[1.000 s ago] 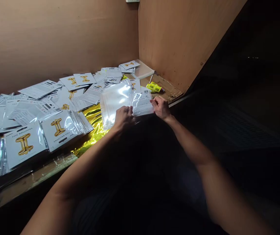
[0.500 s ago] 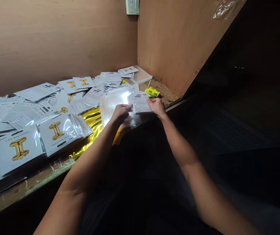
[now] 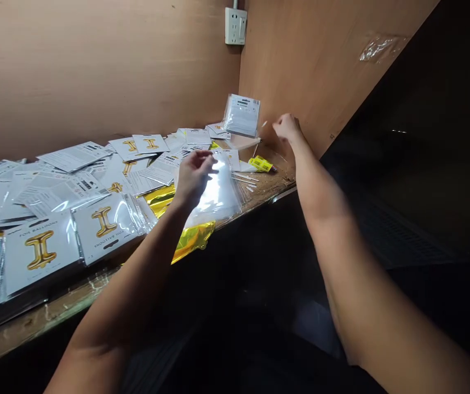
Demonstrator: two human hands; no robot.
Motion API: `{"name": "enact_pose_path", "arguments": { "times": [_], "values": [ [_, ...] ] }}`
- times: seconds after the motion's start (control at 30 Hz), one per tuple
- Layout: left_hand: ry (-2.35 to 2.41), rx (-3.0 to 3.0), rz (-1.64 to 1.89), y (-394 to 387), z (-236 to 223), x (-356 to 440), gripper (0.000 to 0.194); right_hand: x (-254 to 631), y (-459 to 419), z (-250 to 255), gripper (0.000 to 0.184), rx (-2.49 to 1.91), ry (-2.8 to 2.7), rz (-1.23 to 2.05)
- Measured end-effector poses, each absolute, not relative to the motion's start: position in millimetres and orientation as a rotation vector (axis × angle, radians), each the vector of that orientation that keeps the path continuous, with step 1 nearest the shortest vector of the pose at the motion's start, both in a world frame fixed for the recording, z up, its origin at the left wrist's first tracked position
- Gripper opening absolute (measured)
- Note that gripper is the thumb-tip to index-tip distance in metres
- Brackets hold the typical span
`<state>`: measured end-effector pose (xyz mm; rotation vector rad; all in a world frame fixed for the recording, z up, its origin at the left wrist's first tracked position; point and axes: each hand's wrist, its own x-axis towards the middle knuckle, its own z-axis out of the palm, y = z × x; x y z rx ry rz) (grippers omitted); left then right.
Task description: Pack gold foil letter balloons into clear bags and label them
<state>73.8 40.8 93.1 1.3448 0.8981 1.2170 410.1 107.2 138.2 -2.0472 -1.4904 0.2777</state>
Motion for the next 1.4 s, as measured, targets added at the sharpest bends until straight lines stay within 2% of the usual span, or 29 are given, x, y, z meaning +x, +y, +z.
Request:
{"name": "enact_pose_path", "arguments": {
  "times": [0.1, 0.23, 0.4, 0.47, 0.53, 0.57, 0.6, 0.67, 0.7, 0.77, 0.87, 1.03, 1.17, 1.27, 1.4],
  "values": [
    [0.75, 1.553, 1.085, 1.0, 85.9, 45.7, 0.024, 427.4, 85.1, 113.6, 0.031, -2.34, -1.432, 0.356],
    [0.722, 1.585, 0.979, -29.6, 61.5, 32.9, 0.03, 423.9, 48.3, 59.5, 0.014, -2.43, -1.455, 0.351],
    [0.803, 1.764, 0.959, -42.2, 46.8, 27.7, 0.023, 403.7, -3.5, 62.6, 0.02, -2.308, -1.389, 0.181],
    [0.831, 1.937, 0.998, -53.1, 43.5, 23.5, 0.023, 376.8, -39.1, 74.3, 0.021, -2.121, -1.497, 0.384],
    [0.772, 2.135, 1.014, -68.1, 38.2, 20.3, 0.041, 339.4, -82.3, 81.5, 0.025, -1.681, -1.674, 0.905],
    [0.715, 2.235, 0.999, -76.6, 34.6, 19.0, 0.044, 319.5, -104.5, 83.0, 0.029, -1.516, -1.742, 1.094],
    [0.654, 2.326, 0.972, -85.5, 30.4, 17.5, 0.039, 300.3, -125.5, 83.3, 0.031, -1.417, -1.777, 1.207],
    [0.578, 2.461, 0.946, -103.9, 21.1, 12.4, 0.016, 268.2, -160.4, 80.8, 0.033, -1.353, -1.791, 1.277],
    [0.567, 2.503, 0.941, -113.2, 16.3, 8.6, 0.015, 256.3, -173.1, 78.4, 0.033, -1.359, -1.789, 1.268],
    [0.577, 2.532, 0.922, -131.6, 7.2, -1.0, 0.029, 241.0, -189.3, 72.1, 0.03, -1.37, -1.819, 1.239],
    [0.709, 2.422, 0.854, -156.9, -3.0, -15.9, 0.04, 230.6, -196.8, 60.6, 0.025, -1.323, -1.934, 1.258],
    [1.022, 2.139, 0.768, -190.1, -4.1, -32.8, 0.045, 211.7, -199.4, 39.6, 0.036, -1.281, -1.886, 1.455],
    [1.185, 1.933, 0.762, -216.0, 6.9, -40.7, 0.048, 195.4, -208.2, 27.2, 0.04, -1.066, -1.868, 1.528],
    [1.251, 1.734, 0.806, -234.0, 15.5, -43.3, 0.057, 191.0, -211.7, 25.2, 0.027, -0.977, -1.997, 1.381],
    [1.197, 1.04, 0.817, -240.3, 30.9, -49.3, 0.069, 196.2, -213.8, 40.3, 0.017, -0.82, -2.008, 0.985]
  ]
}}
